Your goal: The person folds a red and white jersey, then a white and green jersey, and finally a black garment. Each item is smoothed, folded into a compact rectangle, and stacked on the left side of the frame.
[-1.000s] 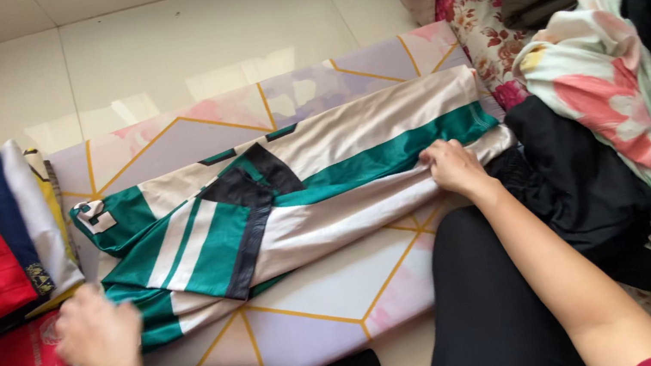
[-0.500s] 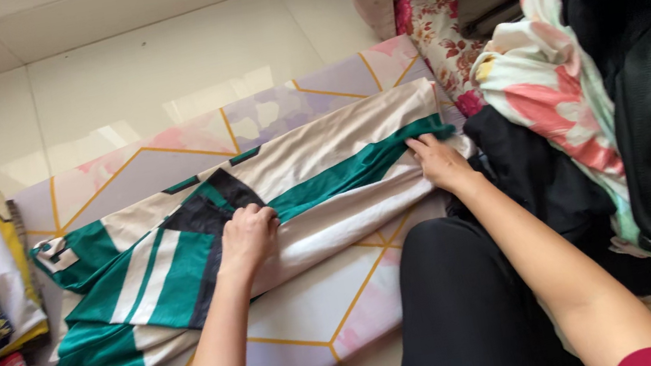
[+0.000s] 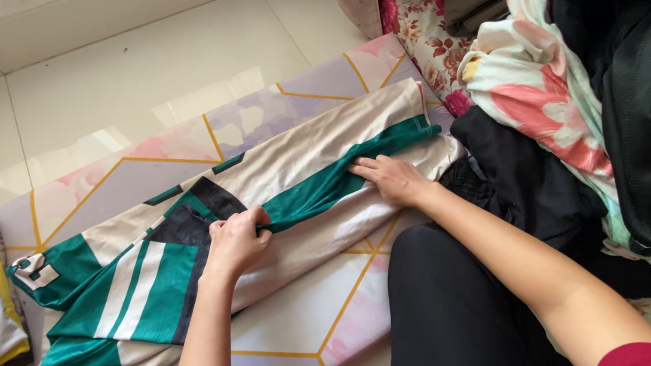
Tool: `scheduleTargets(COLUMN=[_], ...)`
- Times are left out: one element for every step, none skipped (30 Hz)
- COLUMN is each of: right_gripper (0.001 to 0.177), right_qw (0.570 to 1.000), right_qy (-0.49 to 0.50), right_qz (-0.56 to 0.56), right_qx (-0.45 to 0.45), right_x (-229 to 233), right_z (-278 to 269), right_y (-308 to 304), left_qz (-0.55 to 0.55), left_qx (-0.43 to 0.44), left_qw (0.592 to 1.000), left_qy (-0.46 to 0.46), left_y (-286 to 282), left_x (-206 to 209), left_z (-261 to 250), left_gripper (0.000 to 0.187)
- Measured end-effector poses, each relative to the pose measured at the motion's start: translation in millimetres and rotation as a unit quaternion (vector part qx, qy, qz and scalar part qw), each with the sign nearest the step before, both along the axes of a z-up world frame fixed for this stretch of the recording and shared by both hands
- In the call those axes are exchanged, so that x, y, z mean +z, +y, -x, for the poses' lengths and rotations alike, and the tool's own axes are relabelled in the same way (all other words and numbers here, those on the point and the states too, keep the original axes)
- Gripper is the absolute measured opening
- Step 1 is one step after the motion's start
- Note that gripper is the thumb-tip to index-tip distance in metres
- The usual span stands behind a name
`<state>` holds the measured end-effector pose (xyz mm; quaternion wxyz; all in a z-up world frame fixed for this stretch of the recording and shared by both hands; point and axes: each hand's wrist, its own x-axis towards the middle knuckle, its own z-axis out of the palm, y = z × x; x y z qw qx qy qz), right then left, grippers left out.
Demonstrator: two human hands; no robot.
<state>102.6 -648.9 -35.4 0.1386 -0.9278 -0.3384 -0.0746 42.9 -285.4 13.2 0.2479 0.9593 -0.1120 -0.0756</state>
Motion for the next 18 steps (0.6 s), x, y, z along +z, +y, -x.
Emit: scheduleTargets(right_gripper=[0.059,0.057,0.056,0.054,0.049,0.045,0.04,0.036,0.033,0.03,0.031,0.033,0.036,0.038,0.042,0.046,0.042,0.041], right_qw=[1.0,0.999,0.997,0.994,0.99,0.985,0.978,0.976,0.973,0.971,0.962,0.952,0.941,0.958,0.972,0.983,0.987,0.988], right_qy=[0.015,0.037,0.059,0.082,0.087,0.093,0.099,0.1,0.101,0.102,0.118,0.134,0.151,0.127,0.102,0.078,0.091,0.103], right_qz=[0.018,0.031,0.044,0.056,0.076,0.097,0.118,0.112,0.107,0.102,0.108,0.115,0.121,0.105,0.089,0.072,0.079,0.086], right_qx=[-0.006,-0.02,-0.033,-0.047,-0.078,-0.108,-0.139,-0.157,-0.175,-0.193,-0.222,-0.25,-0.278,-0.236,-0.192,-0.147,-0.109,-0.07], right_x=[4,6,8,8,7,5,3,1,-1,-3,-4,-5,-7,-8,-11,-13,-17,-22], right_z=[-3,-5,-7,-8,-9,-9,-8,-8,-8,-8,-9,-11,-12,-12,-14,-17,-14,-10], right_y=[1,2,2,1,-2,-7,-14,-22,-32,-41,-47,-52,-53,-51,-43,-33,-19,-4], left_qz=[0.008,0.016,0.01,0.003,-0.003,-0.018,-0.032,-0.046,-0.049,-0.052,-0.054,-0.064,-0.073,-0.083,-0.082,-0.081,-0.08,-0.055], left_qx=[0.005,0.009,0.013,0.016,0.02,0.019,0.019,0.018,0.011,0.003,-0.004,-0.022,-0.039,-0.056,-0.066,-0.076,-0.085,-0.09], left_qw=[1.0,1.0,1.0,1.0,1.0,1.0,0.999,0.998,0.998,0.999,0.998,0.998,0.997,0.995,0.994,0.992,0.99,0.991], left_qy=[-0.001,-0.003,-0.004,-0.005,-0.006,-0.014,-0.022,-0.031,-0.024,-0.017,-0.012,-0.003,0.006,0.015,0.035,0.055,0.077,0.081], left_y=[-1,-2,-2,-1,-2,-1,-1,-1,-1,-2,-4,-8,-13,-20,-30,-43,-53,-61], left_x=[1,2,2,2,2,2,2,2,3,4,5,6,6,5,3,-1,-5,-9], left_z=[0,0,1,1,1,2,2,3,3,3,2,2,1,0,-3,-7,-10,-14], left_gripper=[0.02,0.02,0.02,0.021,0.021,0.022,0.024,0.025,0.027,0.03,0.034,0.037,0.04,0.044,0.043,0.041,0.04,0.036])
